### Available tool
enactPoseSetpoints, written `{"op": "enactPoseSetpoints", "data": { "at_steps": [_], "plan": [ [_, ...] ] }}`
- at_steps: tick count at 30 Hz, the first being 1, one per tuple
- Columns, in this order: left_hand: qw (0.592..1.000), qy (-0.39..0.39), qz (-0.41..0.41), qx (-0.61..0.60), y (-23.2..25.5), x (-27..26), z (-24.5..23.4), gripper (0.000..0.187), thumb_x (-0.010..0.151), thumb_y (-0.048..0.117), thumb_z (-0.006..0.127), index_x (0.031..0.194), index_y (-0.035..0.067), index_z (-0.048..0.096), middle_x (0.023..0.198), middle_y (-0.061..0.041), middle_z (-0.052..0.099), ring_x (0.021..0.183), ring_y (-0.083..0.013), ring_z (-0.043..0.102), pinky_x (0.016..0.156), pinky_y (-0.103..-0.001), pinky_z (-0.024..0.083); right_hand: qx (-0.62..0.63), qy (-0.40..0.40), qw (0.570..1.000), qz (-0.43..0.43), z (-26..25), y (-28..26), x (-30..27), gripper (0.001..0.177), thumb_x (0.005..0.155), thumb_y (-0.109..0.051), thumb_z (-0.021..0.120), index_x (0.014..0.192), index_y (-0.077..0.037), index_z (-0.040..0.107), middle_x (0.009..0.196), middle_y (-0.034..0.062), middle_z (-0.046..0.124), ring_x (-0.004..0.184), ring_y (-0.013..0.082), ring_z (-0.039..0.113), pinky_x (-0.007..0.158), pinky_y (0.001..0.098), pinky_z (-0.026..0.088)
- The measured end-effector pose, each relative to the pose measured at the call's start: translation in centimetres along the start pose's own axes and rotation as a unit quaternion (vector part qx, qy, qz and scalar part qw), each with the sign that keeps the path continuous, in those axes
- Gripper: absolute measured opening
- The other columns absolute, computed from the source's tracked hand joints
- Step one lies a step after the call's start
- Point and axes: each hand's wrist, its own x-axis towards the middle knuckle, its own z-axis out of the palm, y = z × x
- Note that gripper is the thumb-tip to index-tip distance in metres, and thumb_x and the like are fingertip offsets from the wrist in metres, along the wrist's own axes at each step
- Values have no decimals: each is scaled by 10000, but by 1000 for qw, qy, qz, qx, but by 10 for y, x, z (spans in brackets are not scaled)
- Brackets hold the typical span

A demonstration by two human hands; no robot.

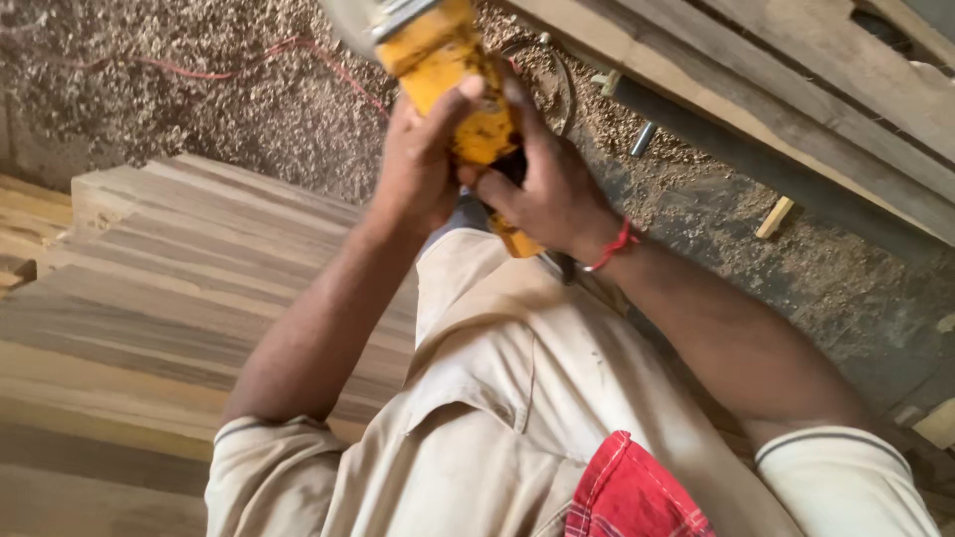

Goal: The person uses a yellow angle grinder to sand the edges and surfaces of a wooden plank. They hold the plank with one hand and the tool with the other, moving the grinder back and forth along the wood. The person occasionally pauses to inspect the plank before resuming the sanding process.

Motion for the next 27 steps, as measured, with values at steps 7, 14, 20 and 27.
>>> {"op": "enactPoseSetpoints", "data": {
  "at_steps": [7,14,20,27],
  "plan": [
    [999,21,-27,-11,-18,-8,18,517,915,177,767,1298,30,453,1154,-126,627,1086,-258,670,966,-433,616,-7,22,999,-35,-6,6,-26,998,973,-215,748,1689,-151,55,1620,209,490,1409,356,605,1146,439,542],
    [994,-25,-79,73,-102,-32,57,543,917,143,762,1372,20,492,1216,-124,655,1077,-212,688,928,-362,609,0,84,996,-14,-27,55,-116,880,998,-157,709,1673,-94,148,1643,219,411,1471,336,520,1194,440,478],
    [988,-54,-125,74,-171,-48,102,605,887,71,790,1374,11,436,1200,-118,657,1076,-197,676,922,-336,597,45,158,986,38,-35,81,-184,838,1005,-208,645,1673,-63,160,1619,188,363,1517,308,417,1236,436,404],
    [989,-42,-82,118,-138,-39,69,538,954,108,773,1397,-42,508,1214,-138,679,1069,-234,693,934,-365,603,48,111,992,30,-32,63,-142,869,986,-213,667,1665,-86,138,1591,196,377,1467,305,459,1186,440,449]
  ]
}}
